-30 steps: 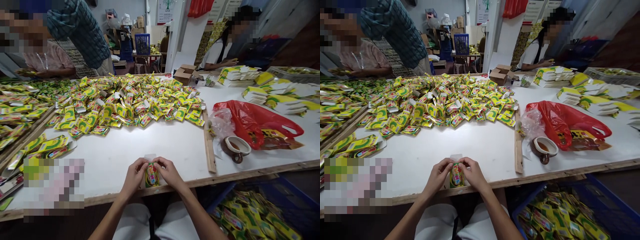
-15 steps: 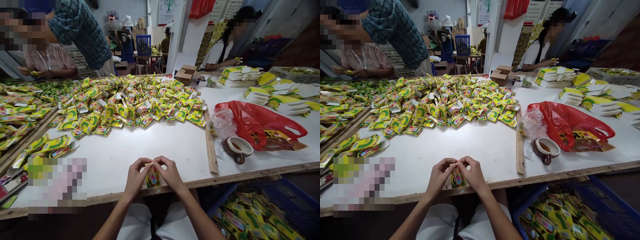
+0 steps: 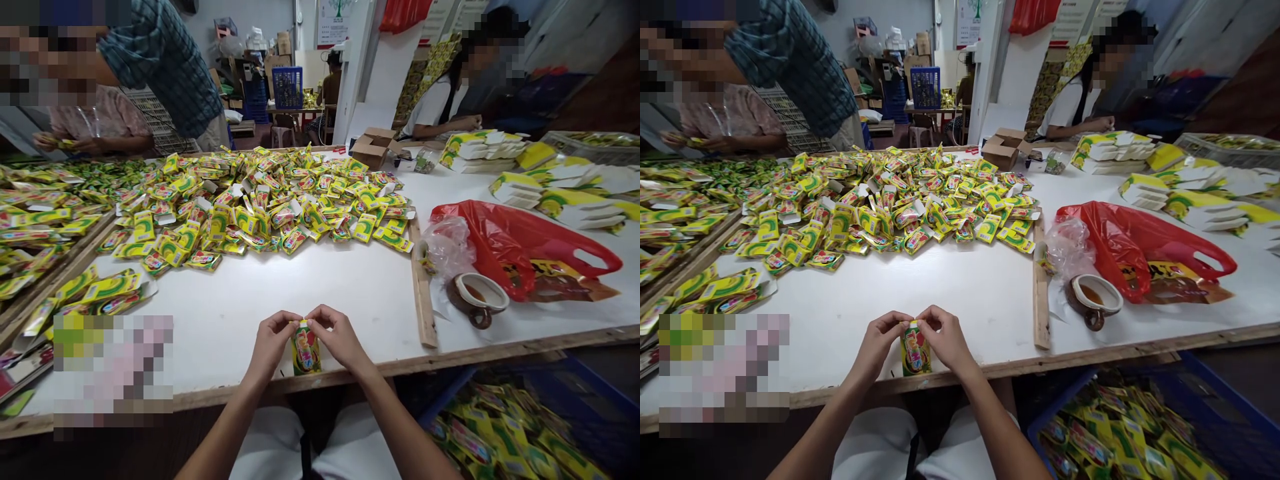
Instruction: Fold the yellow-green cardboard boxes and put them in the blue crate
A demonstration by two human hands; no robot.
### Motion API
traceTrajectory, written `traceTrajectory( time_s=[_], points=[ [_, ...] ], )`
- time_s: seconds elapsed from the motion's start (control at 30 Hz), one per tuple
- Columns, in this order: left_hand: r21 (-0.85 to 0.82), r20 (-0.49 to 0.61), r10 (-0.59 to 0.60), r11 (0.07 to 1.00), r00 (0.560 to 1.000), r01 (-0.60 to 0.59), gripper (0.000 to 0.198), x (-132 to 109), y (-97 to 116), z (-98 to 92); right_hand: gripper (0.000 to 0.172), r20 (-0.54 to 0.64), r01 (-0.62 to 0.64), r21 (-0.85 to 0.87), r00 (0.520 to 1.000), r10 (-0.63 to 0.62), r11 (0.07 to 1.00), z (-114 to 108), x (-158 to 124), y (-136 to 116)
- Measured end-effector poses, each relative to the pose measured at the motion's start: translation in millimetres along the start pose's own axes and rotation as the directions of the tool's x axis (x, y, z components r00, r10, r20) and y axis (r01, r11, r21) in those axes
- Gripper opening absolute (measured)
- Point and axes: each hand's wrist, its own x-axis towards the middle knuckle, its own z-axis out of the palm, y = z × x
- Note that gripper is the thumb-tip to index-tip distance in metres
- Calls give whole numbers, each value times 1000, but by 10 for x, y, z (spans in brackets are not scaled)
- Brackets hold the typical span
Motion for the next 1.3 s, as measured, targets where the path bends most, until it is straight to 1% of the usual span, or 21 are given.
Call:
traceTrajectory(
  time_s=[0.17,0.23,0.27,0.3,0.37,0.4,0.43,0.47,0.5,0.53,0.57,0.6,0.67,0.7,0.77,0.83,0.97,1.03,1.13,1.2,1.3],
  points=[
    [69,81,119,990,990,-124,21,-142,-87,-15,11,17,31,47,999,-32,998,91,-73,16],
    [147,151,170,970,974,-192,23,-114,-52,-42,11,-5,45,30,999,-45,999,30,-134,-33],
    [206,177,203,949,963,-238,23,-50,-15,-59,12,-40,47,-8,998,-47,999,-69,-189,-73],
    [284,183,243,915,953,-288,24,52,30,-76,14,-81,36,-66,996,-41,997,-224,-268,-120],
    [447,139,325,822,935,-352,24,371,131,-105,19,-164,-43,-229,986,5,972,-679,-503,-213],
    [540,90,374,760,923,-361,24,578,178,-115,22,-171,-105,-323,984,51,941,-951,-651,-250],
    [587,50,404,728,913,-354,25,805,220,-118,23,-167,-163,-427,981,100,889,-1221,-805,-278],
    [612,19,426,710,904,-348,29,1039,256,-114,26,-240,-210,-508,966,96,836,-1463,-954,-298],
    [638,-4,444,691,896,-340,34,1270,288,-102,29,-292,-240,-558,953,82,795,-1654,-1084,-312],
    [662,-24,457,674,889,-328,39,1484,316,-81,31,-331,-268,-584,941,76,766,-1776,-1186,-321],
    [681,-40,464,661,885,-316,44,1671,341,-53,33,-357,-287,-585,931,76,759,-1823,-1253,-328],
    [696,-47,467,649,883,-306,47,1824,365,-20,34,-356,-294,-568,930,93,768,-1797,-1281,-332],
    [715,-47,467,633,883,-297,50,2006,405,51,32,-300,-270,-501,945,128,822,-1576,-1230,-325],
    [719,-41,466,628,884,-298,51,2032,418,83,30,-258,-242,-459,957,133,855,-1418,-1163,-313],
    [718,-19,462,624,887,-310,50,1954,414,133,26,-195,-179,-371,974,112,911,-1098,-982,-262],
    [703,10,446,633,895,-324,48,1718,358,163,23,-196,-132,-282,977,77,950,-841,-782,-178],
    [613,84,371,712,925,-341,49,914,141,197,21,-315,-32,-87,949,3,996,-512,-430,44],
    [400,162,314,846,936,-353,51,482,42,210,30,-343,22,18,939,-15,1000,-379,-303,140],
    [209,224,232,937,946,-279,51,7,-43,213,41,-294,74,153,956,-26,985,-199,-202,218],
    [170,255,182,958,950,-229,49,-149,-66,191,40,-250,84,207,968,-30,975,-117,-187,230],
    [166,288,131,969,949,-184,42,-194,-86,132,27,-201,74,168,979,-40,983,-75,-192,217]
  ],
)
